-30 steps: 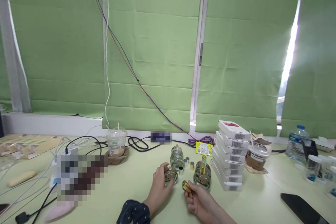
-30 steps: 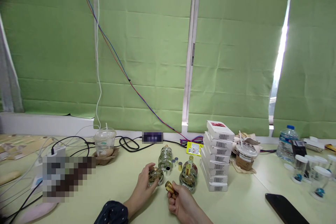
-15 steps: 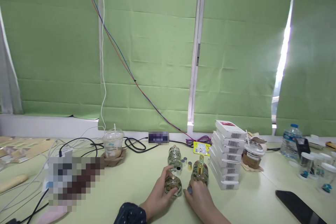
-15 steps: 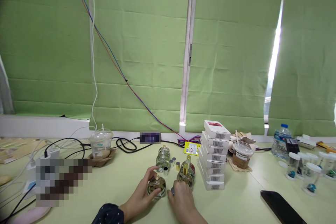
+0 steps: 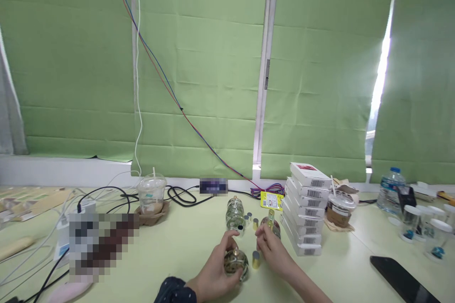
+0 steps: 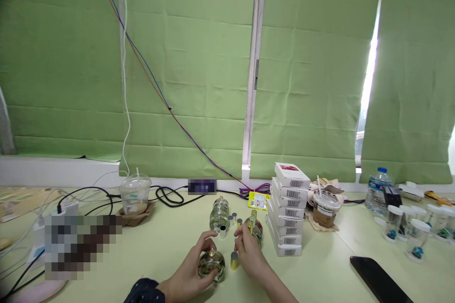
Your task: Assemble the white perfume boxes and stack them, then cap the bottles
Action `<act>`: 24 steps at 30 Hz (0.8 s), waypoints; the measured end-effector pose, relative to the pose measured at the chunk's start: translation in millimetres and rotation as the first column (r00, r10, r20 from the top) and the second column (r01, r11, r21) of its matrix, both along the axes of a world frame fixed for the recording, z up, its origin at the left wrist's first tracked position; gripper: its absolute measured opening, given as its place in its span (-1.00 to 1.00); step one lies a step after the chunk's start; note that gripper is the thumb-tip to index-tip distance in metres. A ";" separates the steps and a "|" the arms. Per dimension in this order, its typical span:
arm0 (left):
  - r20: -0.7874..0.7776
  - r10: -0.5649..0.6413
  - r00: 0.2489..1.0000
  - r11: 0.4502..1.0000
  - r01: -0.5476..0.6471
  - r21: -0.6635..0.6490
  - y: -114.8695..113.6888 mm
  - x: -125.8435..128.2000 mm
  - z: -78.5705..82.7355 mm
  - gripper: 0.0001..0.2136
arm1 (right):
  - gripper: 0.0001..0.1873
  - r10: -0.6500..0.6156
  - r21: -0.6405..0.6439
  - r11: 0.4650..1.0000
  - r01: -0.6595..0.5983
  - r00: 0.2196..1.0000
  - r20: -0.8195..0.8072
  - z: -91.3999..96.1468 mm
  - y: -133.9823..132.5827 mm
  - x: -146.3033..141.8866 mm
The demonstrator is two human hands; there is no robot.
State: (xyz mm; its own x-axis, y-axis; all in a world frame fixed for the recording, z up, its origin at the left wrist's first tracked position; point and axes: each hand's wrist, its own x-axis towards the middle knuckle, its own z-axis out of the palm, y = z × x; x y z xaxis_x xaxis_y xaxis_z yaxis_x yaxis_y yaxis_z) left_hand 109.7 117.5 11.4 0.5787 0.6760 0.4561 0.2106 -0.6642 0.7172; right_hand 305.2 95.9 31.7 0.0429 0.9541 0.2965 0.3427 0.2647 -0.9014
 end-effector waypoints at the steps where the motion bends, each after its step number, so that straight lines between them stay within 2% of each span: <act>1: -0.009 -0.003 1.000 1.000 0.003 0.001 -1.7 1.0 -0.5 -0.33 | -0.84 0.004 0.003 1.000 -0.004 1.000 -0.008 -0.7 -0.3 0.2; 4: -0.034 -0.015 0.999 0.999 0.016 0.031 -5.0 3.4 -3.1 -0.32 | -0.69 0.056 0.008 0.998 -0.056 0.996 -0.063 -0.7 -2.2 -1.6; 7: -0.066 -0.008 0.998 0.993 0.015 0.113 -6.1 3.4 -4.6 -0.32 | -0.60 0.125 0.086 0.990 -0.114 0.983 -0.137 1.7 -5.1 -7.4; 11: -0.056 -0.043 0.998 0.980 0.053 0.192 -7.6 0.3 0.1 -0.40 | -0.77 0.180 0.136 0.979 -0.149 0.949 -0.258 2.3 -8.9 -19.9; 13: -0.043 -0.056 0.997 0.977 0.064 0.202 -8.9 -1.4 3.7 -0.44 | -0.77 0.197 0.148 0.977 -0.156 0.926 -0.321 1.5 -10.5 -26.2; 18: -0.041 -0.025 0.999 0.972 0.033 0.232 -11.2 -2.6 8.6 -0.50 | -0.81 0.146 0.183 0.978 -0.099 0.954 -0.263 3.4 -14.8 -36.2; 24: -0.005 -0.059 0.998 0.977 0.059 0.205 -6.9 -1.2 5.3 -0.56 | -0.81 0.201 0.163 0.973 -0.165 0.951 -0.235 1.2 -12.9 -38.8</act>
State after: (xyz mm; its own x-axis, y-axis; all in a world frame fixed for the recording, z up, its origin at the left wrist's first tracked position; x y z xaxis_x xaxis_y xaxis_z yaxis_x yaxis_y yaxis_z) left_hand 108.5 110.6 16.7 0.6145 0.5330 0.5817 0.1663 -0.8082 0.5649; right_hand 266.4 83.0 32.9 -0.0391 0.9023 0.4293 0.0466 0.4308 -0.9013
